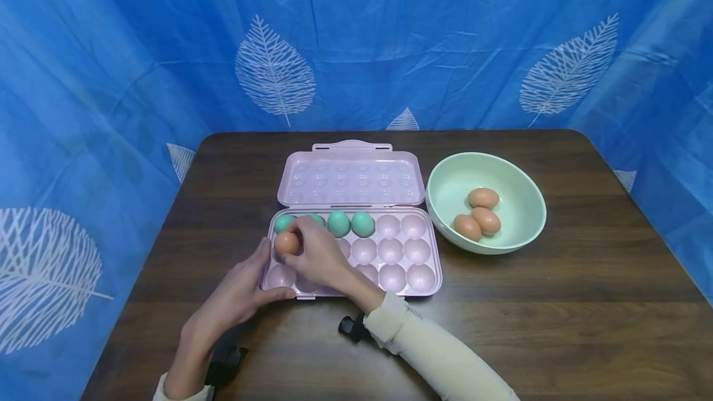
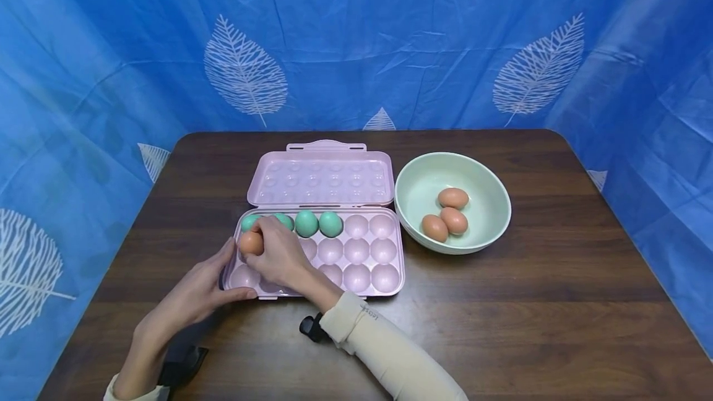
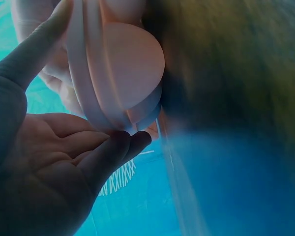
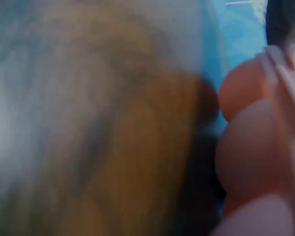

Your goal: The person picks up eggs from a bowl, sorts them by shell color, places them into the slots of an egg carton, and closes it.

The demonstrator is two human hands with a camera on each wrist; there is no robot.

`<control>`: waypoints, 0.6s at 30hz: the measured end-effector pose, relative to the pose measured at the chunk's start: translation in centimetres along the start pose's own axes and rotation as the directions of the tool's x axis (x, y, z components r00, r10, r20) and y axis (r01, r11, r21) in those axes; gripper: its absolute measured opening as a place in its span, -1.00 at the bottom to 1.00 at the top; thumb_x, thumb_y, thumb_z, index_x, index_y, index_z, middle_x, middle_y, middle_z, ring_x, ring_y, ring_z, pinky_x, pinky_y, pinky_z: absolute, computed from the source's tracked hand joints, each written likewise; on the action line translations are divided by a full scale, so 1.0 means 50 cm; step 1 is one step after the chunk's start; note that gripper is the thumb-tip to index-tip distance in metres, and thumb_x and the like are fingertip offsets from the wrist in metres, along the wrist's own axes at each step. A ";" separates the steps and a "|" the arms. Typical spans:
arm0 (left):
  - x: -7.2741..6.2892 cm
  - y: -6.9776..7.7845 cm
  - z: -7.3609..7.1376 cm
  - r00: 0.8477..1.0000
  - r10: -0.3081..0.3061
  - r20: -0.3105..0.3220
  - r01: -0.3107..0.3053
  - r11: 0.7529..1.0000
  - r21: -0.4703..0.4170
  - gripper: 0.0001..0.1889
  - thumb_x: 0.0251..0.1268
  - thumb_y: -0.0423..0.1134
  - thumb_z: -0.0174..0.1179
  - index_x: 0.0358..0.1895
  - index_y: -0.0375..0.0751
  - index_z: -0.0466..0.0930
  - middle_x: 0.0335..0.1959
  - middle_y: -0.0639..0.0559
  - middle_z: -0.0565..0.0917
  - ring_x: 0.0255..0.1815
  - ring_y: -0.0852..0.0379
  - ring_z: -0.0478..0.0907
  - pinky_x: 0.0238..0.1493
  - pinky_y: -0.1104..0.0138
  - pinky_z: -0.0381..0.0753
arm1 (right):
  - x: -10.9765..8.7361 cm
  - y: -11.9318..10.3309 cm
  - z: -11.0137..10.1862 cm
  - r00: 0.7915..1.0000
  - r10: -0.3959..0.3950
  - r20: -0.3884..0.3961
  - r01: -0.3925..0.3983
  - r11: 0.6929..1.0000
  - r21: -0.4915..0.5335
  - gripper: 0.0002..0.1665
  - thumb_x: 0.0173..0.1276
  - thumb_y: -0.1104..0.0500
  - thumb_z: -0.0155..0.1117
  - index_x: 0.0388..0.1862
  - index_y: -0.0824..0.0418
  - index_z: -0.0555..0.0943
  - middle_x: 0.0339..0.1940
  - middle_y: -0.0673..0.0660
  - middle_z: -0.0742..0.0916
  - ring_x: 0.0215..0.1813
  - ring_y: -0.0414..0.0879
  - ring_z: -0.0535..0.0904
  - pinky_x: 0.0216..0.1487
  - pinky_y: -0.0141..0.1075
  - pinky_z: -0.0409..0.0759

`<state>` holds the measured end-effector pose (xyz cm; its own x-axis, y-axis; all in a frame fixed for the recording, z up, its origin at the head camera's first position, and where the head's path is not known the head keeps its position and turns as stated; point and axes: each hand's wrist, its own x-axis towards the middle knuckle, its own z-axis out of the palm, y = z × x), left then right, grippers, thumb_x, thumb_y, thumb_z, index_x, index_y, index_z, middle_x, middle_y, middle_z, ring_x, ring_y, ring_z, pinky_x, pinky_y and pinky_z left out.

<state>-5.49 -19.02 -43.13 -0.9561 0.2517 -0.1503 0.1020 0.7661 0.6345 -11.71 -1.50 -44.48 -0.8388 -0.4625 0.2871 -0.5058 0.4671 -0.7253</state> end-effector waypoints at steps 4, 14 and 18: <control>0.000 -0.002 0.001 0.999 0.031 -0.016 -0.031 0.999 0.021 0.17 0.09 0.20 0.39 0.55 -0.42 -0.10 0.53 -0.39 0.01 0.47 -0.32 0.12 0.34 -0.15 0.21 | 0.003 -0.003 0.013 0.999 -0.042 0.034 0.044 0.996 -0.074 -0.61 0.13 0.21 0.51 -0.10 0.17 0.55 -0.20 -0.01 0.62 -0.22 -0.22 0.50 -0.19 -0.48 0.49; 0.001 -0.001 0.001 0.999 0.033 -0.023 -0.033 0.999 0.014 0.16 0.09 0.18 0.41 0.56 -0.37 -0.09 0.54 -0.35 0.02 0.48 -0.31 0.12 0.34 -0.16 0.20 | -0.004 0.001 0.021 0.984 -0.135 0.115 0.156 0.966 -0.205 -0.63 0.19 0.30 0.40 -0.04 0.20 0.51 -0.08 0.04 0.59 -0.05 -0.17 0.51 0.03 -0.40 0.50; 0.000 -0.002 0.001 0.999 0.036 -0.023 -0.036 0.999 0.013 0.16 0.09 0.19 0.40 0.56 -0.36 -0.10 0.54 -0.35 0.03 0.48 -0.31 0.11 0.35 -0.16 0.20 | -0.008 0.001 0.021 0.982 -0.150 0.118 0.172 0.963 -0.206 -0.60 0.19 0.30 0.40 -0.01 0.21 0.50 -0.03 0.06 0.58 0.00 -0.13 0.50 0.08 -0.38 0.49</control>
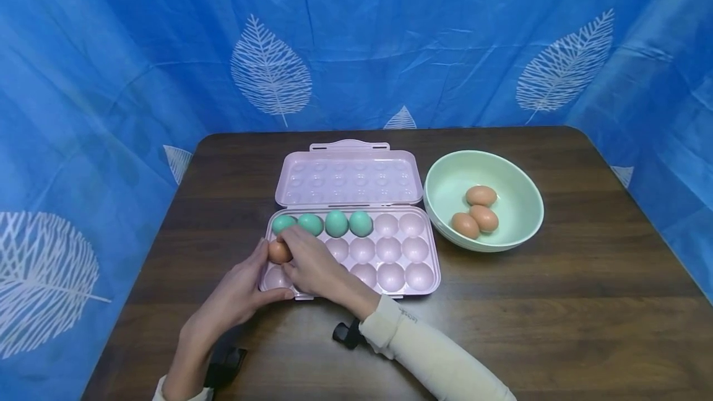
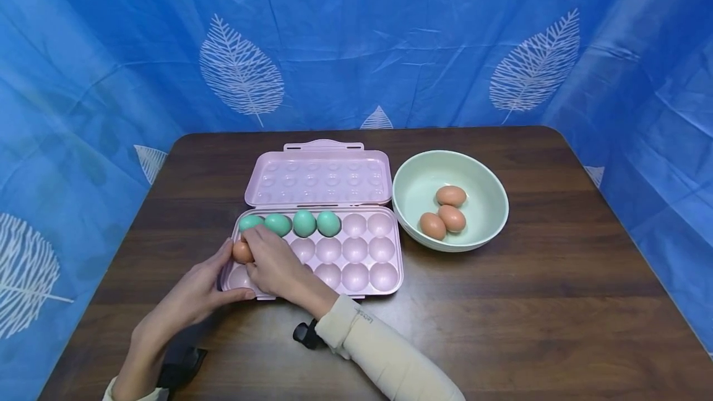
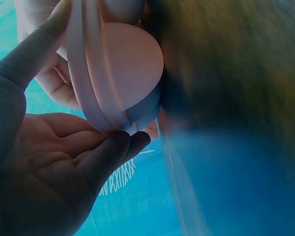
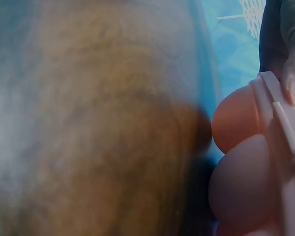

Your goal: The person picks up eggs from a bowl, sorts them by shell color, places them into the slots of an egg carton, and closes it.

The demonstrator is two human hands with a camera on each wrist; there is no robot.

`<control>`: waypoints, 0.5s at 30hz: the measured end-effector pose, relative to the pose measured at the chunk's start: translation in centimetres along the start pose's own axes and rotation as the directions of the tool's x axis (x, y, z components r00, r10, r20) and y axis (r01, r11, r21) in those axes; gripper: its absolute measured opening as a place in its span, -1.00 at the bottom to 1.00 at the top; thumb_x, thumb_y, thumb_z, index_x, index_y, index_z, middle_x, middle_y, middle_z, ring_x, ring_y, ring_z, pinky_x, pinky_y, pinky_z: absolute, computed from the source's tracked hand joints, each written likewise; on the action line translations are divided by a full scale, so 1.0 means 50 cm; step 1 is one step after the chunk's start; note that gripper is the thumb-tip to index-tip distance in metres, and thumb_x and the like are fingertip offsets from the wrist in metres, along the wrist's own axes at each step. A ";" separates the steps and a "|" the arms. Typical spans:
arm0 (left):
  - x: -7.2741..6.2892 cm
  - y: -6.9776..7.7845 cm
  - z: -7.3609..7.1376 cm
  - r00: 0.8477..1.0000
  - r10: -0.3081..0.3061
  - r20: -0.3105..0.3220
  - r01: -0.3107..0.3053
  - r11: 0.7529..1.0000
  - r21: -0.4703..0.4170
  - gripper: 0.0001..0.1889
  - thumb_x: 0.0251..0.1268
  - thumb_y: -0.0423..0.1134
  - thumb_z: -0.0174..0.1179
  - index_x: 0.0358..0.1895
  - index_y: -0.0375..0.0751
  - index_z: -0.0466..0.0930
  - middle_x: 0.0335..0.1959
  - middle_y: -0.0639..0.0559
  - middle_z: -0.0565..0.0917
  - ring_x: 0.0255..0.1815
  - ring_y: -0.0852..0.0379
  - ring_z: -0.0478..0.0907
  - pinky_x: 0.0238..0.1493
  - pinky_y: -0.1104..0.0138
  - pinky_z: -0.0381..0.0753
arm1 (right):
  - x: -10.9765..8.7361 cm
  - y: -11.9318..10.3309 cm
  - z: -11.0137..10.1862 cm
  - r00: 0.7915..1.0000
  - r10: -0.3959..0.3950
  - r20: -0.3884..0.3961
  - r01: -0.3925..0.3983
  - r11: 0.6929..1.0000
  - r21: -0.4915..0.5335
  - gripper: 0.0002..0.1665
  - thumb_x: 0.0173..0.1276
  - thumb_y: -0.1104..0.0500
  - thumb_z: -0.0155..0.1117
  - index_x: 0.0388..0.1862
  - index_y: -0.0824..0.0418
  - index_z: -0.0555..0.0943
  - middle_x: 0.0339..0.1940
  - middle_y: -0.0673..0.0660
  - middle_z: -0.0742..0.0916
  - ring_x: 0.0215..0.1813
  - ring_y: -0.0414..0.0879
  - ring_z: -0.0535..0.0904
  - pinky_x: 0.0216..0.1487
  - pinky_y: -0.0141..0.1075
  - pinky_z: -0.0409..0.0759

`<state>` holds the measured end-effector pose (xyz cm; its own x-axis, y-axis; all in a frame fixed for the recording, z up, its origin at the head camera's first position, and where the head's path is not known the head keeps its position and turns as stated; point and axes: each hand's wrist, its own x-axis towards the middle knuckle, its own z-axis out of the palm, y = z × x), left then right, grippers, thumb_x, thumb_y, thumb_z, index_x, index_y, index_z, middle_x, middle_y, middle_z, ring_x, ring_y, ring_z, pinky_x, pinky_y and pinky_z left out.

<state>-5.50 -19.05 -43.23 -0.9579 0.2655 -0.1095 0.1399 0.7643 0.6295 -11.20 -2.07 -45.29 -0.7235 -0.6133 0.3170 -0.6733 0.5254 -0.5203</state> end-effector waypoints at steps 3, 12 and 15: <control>0.000 -0.001 0.000 1.000 -0.001 -0.002 0.001 1.000 0.005 0.16 0.09 0.20 0.39 0.56 -0.36 -0.10 0.54 -0.37 0.02 0.48 -0.32 0.11 0.35 -0.18 0.19 | -0.002 0.001 0.003 1.000 0.003 -0.004 -0.003 1.000 0.021 -0.57 0.21 0.29 0.40 0.04 0.22 0.50 0.03 0.07 0.58 0.04 -0.12 0.50 0.12 -0.39 0.47; 0.001 -0.005 0.002 1.000 -0.014 0.002 0.014 1.000 0.012 0.17 0.09 0.20 0.39 0.55 -0.39 -0.10 0.53 -0.42 0.02 0.47 -0.36 0.10 0.34 -0.19 0.18 | -0.014 0.000 -0.001 0.997 0.080 -0.007 -0.079 0.991 0.106 -0.44 0.23 0.22 0.39 0.21 0.24 0.49 0.13 0.08 0.63 0.12 -0.17 0.54 0.18 -0.42 0.45; 0.001 -0.005 0.006 1.000 -0.007 -0.004 0.007 1.000 0.013 0.16 0.10 0.19 0.40 0.55 -0.41 -0.09 0.53 -0.42 0.01 0.47 -0.37 0.10 0.34 -0.19 0.18 | -0.026 0.004 -0.015 0.995 0.103 -0.019 -0.099 0.984 0.151 -0.41 0.22 0.19 0.38 0.25 0.23 0.49 0.12 0.07 0.66 0.11 -0.19 0.56 0.17 -0.40 0.48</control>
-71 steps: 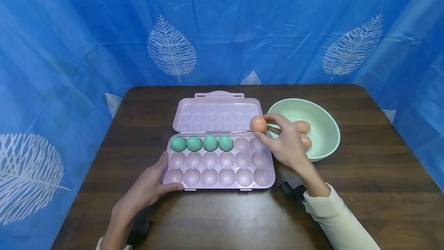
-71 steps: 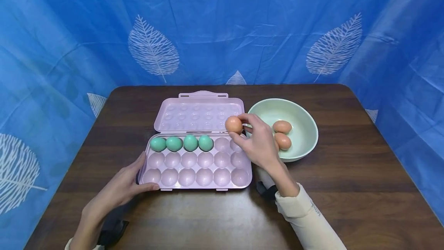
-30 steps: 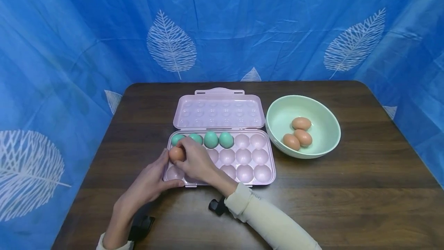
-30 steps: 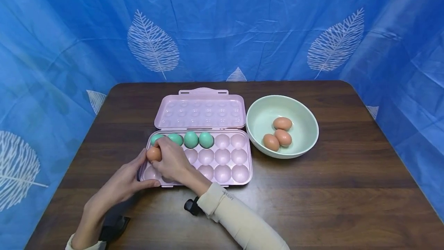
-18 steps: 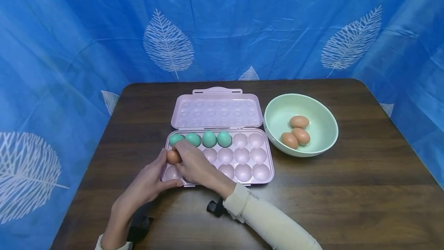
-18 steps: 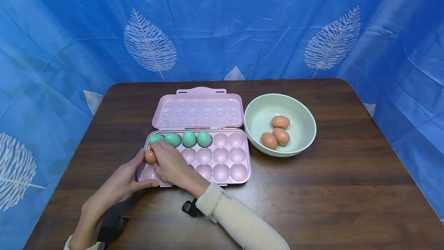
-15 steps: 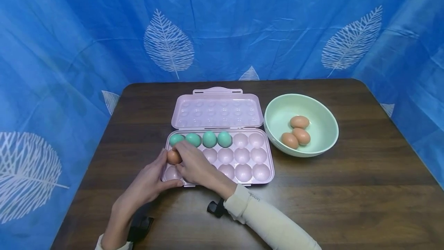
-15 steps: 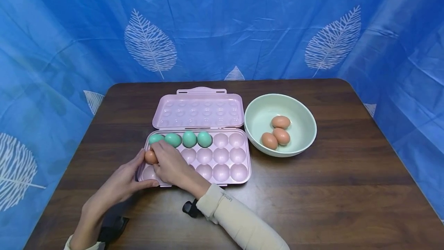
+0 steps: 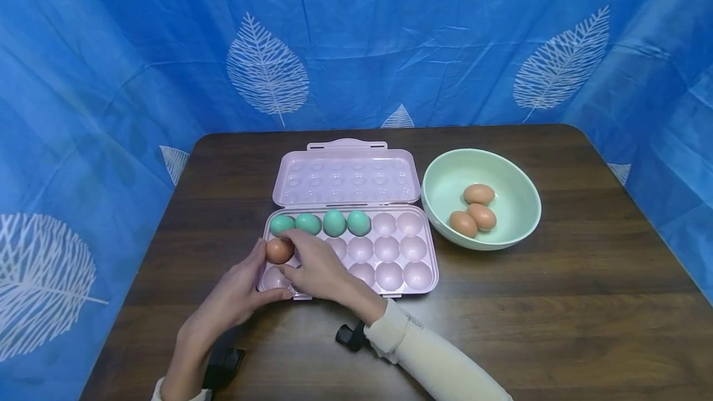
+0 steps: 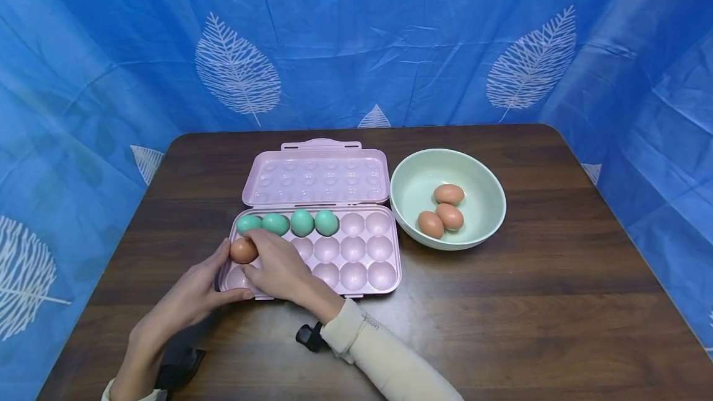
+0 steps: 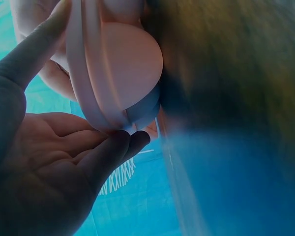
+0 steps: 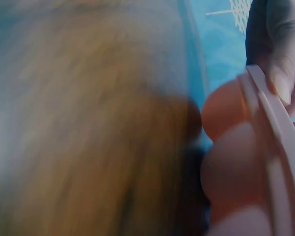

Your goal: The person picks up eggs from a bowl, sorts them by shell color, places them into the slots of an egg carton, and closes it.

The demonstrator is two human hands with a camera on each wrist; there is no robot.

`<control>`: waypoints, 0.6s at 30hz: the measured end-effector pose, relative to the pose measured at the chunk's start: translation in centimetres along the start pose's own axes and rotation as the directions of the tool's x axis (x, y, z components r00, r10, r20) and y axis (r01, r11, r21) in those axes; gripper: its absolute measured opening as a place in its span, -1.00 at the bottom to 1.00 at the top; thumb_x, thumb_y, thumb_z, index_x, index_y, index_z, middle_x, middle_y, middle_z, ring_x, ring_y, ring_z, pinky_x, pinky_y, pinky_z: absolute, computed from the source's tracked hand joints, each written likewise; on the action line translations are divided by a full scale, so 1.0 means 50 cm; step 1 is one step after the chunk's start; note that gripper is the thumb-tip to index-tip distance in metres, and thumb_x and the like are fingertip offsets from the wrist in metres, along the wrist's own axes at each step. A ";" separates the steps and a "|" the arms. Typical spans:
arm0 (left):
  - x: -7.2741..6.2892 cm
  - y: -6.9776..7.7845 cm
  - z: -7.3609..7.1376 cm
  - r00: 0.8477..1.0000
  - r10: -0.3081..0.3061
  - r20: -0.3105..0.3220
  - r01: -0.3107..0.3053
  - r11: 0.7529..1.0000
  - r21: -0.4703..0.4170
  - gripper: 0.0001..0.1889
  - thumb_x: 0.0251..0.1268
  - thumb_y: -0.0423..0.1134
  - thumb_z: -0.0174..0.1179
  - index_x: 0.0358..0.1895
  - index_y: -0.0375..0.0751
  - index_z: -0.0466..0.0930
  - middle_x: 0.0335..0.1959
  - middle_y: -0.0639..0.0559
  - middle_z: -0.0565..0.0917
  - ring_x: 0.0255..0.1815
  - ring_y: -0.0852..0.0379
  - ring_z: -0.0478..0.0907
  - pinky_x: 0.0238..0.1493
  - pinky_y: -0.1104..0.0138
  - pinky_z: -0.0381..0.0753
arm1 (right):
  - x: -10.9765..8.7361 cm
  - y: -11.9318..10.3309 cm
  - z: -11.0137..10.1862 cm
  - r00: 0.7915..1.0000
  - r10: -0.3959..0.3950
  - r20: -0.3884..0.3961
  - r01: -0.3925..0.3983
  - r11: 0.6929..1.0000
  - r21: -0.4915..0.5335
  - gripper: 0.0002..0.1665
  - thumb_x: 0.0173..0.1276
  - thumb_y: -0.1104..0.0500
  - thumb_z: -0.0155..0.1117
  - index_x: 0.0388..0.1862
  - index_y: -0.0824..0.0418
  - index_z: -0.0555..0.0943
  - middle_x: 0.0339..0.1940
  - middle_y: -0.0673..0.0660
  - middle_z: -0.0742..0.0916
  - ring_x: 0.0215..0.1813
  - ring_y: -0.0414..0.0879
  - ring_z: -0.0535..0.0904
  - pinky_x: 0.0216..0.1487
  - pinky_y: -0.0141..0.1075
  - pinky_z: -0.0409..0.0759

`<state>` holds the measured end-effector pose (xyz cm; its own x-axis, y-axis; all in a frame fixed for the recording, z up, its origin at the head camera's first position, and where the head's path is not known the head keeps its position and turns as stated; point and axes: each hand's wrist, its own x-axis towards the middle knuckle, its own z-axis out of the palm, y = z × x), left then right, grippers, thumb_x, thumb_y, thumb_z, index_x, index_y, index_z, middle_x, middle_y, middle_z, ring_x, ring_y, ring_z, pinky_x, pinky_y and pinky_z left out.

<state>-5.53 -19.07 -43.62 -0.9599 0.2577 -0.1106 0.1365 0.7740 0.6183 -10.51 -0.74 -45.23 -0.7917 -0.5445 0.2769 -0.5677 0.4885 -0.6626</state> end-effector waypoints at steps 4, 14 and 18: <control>0.001 0.002 0.002 1.000 0.012 0.001 -0.012 1.000 0.000 0.17 0.09 0.17 0.41 0.54 -0.45 -0.09 0.52 -0.42 0.02 0.47 -0.37 0.10 0.34 -0.17 0.18 | -0.024 0.012 -0.032 1.000 -0.016 -0.016 0.017 0.998 0.065 -0.36 0.20 0.20 0.40 0.27 0.28 0.48 0.16 0.11 0.65 0.17 -0.11 0.56 0.23 -0.32 0.46; 0.001 0.009 -0.007 0.999 -0.019 0.026 0.019 1.000 0.002 0.20 0.08 0.21 0.40 0.53 -0.48 -0.11 0.52 -0.45 -0.01 0.48 -0.39 0.05 0.36 -0.19 0.14 | -0.085 0.045 -0.123 0.998 -0.026 -0.061 0.036 0.986 0.164 -0.33 0.20 0.21 0.47 0.28 0.29 0.48 0.21 0.17 0.63 0.25 -0.03 0.52 0.30 -0.17 0.43; 0.004 0.009 -0.005 0.998 -0.040 0.042 0.041 0.999 -0.009 0.21 0.09 0.23 0.38 0.54 -0.45 -0.15 0.53 -0.45 -0.05 0.49 -0.39 0.01 0.37 -0.20 0.10 | -0.111 0.058 -0.168 0.995 0.015 -0.102 0.011 0.970 0.244 -0.34 0.19 0.26 0.47 0.28 0.30 0.48 0.19 0.23 0.63 0.26 0.08 0.53 0.32 -0.13 0.42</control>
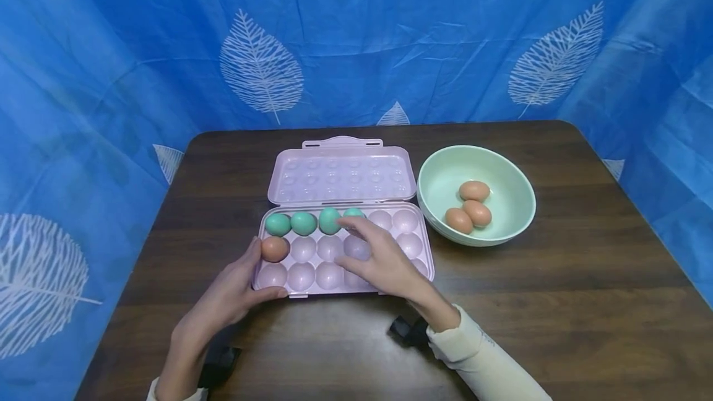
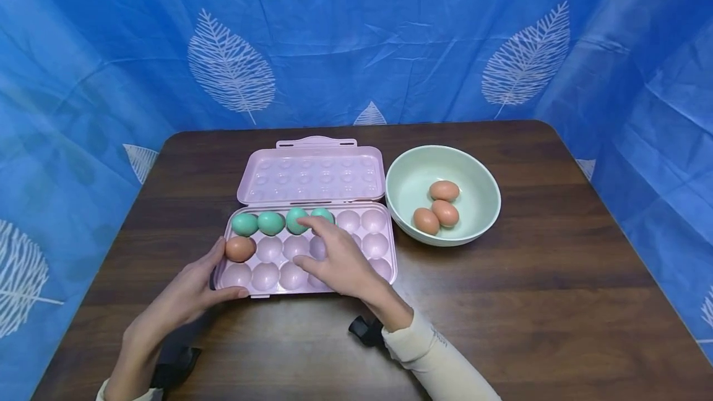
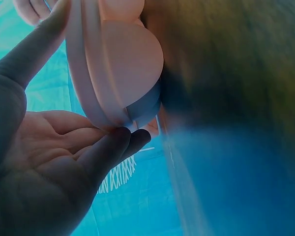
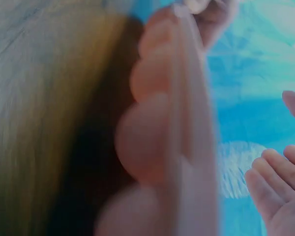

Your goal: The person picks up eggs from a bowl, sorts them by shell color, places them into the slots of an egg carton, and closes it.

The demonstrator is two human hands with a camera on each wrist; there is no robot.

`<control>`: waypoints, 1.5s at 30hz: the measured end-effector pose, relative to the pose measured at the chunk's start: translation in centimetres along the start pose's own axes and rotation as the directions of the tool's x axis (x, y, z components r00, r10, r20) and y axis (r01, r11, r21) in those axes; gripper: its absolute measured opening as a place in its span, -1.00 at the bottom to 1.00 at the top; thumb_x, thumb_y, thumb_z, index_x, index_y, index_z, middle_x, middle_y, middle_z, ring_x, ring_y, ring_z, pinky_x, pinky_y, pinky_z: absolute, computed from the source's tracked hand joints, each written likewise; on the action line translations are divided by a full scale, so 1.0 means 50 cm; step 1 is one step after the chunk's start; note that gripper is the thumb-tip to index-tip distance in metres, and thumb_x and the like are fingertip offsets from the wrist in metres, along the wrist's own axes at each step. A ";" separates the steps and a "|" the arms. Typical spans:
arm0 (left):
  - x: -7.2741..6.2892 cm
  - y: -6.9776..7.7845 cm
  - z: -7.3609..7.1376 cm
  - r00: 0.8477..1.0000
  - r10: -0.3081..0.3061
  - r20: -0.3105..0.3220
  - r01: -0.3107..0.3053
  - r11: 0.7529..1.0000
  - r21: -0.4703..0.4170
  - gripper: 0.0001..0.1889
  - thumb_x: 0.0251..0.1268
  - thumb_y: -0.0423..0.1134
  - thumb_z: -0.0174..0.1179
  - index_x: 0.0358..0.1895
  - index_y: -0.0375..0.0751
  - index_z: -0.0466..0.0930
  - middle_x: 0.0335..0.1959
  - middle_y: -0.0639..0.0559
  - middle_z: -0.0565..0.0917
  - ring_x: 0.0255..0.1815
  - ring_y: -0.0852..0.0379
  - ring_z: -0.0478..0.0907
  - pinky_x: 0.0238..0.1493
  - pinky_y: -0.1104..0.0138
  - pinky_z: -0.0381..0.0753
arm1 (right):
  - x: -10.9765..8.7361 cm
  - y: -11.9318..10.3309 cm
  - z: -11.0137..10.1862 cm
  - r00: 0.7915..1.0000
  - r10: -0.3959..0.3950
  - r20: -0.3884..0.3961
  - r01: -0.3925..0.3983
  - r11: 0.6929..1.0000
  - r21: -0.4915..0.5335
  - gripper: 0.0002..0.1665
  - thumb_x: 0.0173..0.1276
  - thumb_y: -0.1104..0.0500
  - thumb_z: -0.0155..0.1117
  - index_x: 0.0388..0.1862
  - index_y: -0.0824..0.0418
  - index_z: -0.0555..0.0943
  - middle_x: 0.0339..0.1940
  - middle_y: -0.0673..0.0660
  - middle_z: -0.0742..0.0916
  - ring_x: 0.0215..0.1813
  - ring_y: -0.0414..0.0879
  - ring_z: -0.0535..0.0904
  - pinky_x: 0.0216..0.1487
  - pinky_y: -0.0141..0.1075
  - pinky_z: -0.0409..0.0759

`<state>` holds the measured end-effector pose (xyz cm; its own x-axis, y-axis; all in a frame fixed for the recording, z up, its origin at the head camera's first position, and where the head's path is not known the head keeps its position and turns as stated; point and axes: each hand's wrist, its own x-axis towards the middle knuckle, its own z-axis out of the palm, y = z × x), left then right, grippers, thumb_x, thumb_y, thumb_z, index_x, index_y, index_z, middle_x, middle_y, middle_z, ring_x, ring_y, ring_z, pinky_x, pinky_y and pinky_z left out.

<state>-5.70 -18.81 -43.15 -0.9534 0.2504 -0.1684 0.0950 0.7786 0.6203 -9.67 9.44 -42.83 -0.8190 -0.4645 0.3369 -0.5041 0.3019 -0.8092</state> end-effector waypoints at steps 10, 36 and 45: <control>0.000 -0.002 0.001 1.000 0.004 -0.005 -0.004 1.000 0.002 0.22 0.08 0.22 0.39 0.54 -0.46 -0.16 0.53 -0.44 -0.05 0.49 -0.38 0.01 0.38 -0.19 0.10 | -0.054 0.007 -0.131 0.986 0.103 -0.133 -0.089 0.991 0.104 -0.38 0.23 0.35 0.44 0.28 0.29 0.49 0.23 0.19 0.60 0.32 0.00 0.46 0.39 -0.19 0.33; -0.002 -0.011 0.009 1.000 -0.018 0.017 0.019 0.999 -0.034 0.25 0.05 0.23 0.40 0.56 -0.38 -0.20 0.56 -0.36 -0.05 0.51 -0.33 0.00 0.38 -0.16 0.12 | -0.073 0.116 -0.301 0.937 0.341 -0.081 -0.349 0.883 -0.316 -0.41 0.33 0.27 0.35 0.26 0.49 0.42 0.06 0.45 0.64 0.06 0.29 0.61 0.12 0.16 0.53; -0.002 -0.009 0.007 1.000 -0.017 0.012 0.018 0.999 -0.033 0.23 0.06 0.23 0.40 0.56 -0.39 -0.17 0.56 -0.38 -0.06 0.51 -0.35 0.00 0.37 -0.16 0.12 | -0.048 0.117 -0.290 0.931 0.342 -0.125 -0.350 0.745 -0.569 -0.78 0.23 0.28 0.25 -0.21 0.43 0.65 -0.33 0.23 0.66 -0.35 0.13 0.61 -0.26 0.01 0.59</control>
<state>-5.56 -18.99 -43.69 -0.9514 0.2437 -0.1881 0.0686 0.7634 0.6423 -14.64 24.42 -41.41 -0.9695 -0.2251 0.0974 -0.2447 0.8606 -0.4466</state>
